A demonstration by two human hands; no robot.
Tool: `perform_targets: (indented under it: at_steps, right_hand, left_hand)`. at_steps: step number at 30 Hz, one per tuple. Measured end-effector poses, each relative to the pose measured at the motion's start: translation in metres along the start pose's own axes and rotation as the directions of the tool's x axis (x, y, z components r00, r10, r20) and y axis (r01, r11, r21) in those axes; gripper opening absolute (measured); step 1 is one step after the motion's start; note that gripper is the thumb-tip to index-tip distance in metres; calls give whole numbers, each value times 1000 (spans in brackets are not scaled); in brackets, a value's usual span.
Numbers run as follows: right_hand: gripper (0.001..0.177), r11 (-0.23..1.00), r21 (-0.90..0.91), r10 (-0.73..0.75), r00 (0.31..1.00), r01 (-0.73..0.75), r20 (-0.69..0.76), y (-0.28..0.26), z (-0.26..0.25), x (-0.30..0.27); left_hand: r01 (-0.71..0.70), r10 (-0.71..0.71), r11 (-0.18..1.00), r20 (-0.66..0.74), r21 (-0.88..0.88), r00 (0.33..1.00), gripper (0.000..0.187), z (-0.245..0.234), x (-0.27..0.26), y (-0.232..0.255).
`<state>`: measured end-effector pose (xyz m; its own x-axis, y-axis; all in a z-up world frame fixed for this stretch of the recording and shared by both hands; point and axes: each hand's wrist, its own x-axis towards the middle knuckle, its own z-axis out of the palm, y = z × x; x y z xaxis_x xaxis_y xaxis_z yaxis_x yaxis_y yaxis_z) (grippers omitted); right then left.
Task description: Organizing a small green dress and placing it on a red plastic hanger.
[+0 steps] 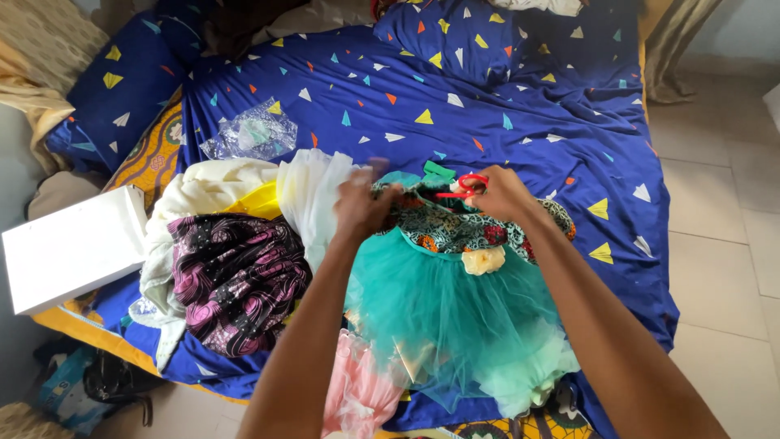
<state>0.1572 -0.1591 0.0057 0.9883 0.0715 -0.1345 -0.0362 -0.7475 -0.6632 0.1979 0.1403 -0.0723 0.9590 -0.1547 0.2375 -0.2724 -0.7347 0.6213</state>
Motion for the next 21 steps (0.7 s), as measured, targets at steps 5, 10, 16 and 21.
perform_targets:
  at_steps: [5,10,16,21]
  right_hand:
    - [37,984,175,37,999,-34,-11,8,12,-1]
    - [40,987,119,-96,990,108,-106,7,17,-1]
    - [25,983,-172,34,989,-59,-141,8,18,-1]
    - [30,999,-48,11,991,-18,-132,-2,17,-15]
  left_hand:
    - [378,-408,854,-9,-357,913,85,2,-11,-24]
    - [436,-484,502,175,-747,857,46,16,2,-22]
    - [283,-412,578,26,-765,911,50,13,22,6]
    - [323,-322,725,116,-608,940,50,-12,20,38]
